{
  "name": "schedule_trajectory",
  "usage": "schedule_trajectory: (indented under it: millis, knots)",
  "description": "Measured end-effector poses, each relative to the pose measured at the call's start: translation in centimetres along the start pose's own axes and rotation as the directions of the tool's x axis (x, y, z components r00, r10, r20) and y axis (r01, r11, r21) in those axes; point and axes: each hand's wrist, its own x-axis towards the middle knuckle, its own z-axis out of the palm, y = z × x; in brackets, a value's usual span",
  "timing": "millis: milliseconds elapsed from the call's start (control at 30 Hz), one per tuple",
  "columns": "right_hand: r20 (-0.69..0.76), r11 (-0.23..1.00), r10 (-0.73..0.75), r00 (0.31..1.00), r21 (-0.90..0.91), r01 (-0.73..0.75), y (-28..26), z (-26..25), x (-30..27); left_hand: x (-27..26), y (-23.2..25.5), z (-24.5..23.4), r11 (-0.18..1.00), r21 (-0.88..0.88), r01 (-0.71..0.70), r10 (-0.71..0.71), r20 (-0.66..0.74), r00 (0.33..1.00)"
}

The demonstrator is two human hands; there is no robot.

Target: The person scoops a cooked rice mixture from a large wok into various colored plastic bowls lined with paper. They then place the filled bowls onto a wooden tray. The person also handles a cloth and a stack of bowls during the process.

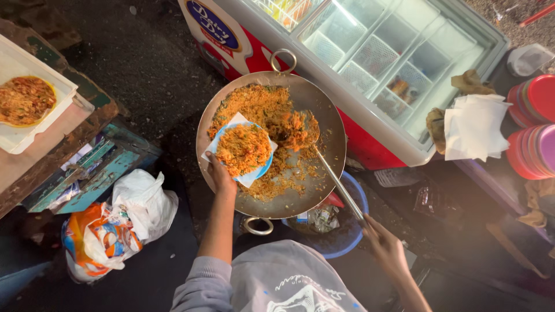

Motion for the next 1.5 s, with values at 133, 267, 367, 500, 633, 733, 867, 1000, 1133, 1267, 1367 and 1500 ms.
schedule_trajectory:
  millis: [133,267,367,500,633,733,867,1000,1133,1267,1367,1500]
  knots:
    - [-0.105,0.874,-0.485,0.868,-0.037,0.484,-0.4,-1.3,-3.2,-0.3,-2.5,2.7,0.992,-0.117,-0.04,0.059,0.168,0.984]
    - [-0.196,0.979,-0.198,0.96,-0.077,0.186,-1.8,-0.4,-4.2,-0.8,-6.4,5.1,0.986,-0.14,0.094,-0.063,0.209,0.976]
    - [-0.254,0.975,-0.212,0.944,0.012,0.222,-1.8,-1.1,-5.4,0.3,-7.3,6.4,0.979,-0.155,0.13,-0.092,0.227,0.97]
    - [-0.242,0.999,-0.036,0.97,-0.027,0.03,-2.4,-1.5,-5.6,2.2,-9.2,5.4,0.974,-0.221,0.048,0.062,0.465,0.883]
    - [-0.218,0.969,-0.018,0.976,-0.245,-0.037,-4.0,-1.9,-5.2,3.0,-8.0,4.1,0.982,-0.171,0.083,-0.023,0.327,0.945]
    - [-0.183,0.934,-0.161,0.97,-0.347,0.089,-4.4,-2.7,-4.9,2.5,-5.5,2.5,0.974,-0.225,0.006,0.07,0.329,0.942]
    - [-0.064,0.897,-0.193,0.979,-0.417,0.149,-4.1,-2.8,-3.0,3.1,-1.5,0.1,0.961,-0.257,-0.102,0.179,0.293,0.939]
    - [0.1,0.933,-0.116,0.988,-0.331,0.143,-3.8,1.3,1.7,2.4,0.8,-2.1,0.95,-0.231,-0.208,0.257,0.206,0.944]
    - [0.066,0.993,-0.117,0.991,-0.019,0.118,-4.0,7.5,5.0,1.1,0.7,-2.6,0.957,-0.23,-0.174,0.218,0.183,0.959]
    - [-0.057,0.929,-0.367,0.928,-0.062,0.364,-2.4,6.9,4.6,1.0,0.5,-3.1,0.955,-0.23,-0.19,0.239,0.207,0.949]
    - [-0.072,0.952,-0.296,0.952,-0.099,0.289,-2.7,3.9,2.9,1.8,-0.3,-2.7,0.957,-0.226,-0.185,0.229,0.188,0.955]
    - [-0.066,0.997,-0.004,0.998,-0.075,-0.001,-2.9,-0.3,-1.9,3.9,-3.1,-1.8,0.956,-0.265,-0.124,0.19,0.241,0.952]
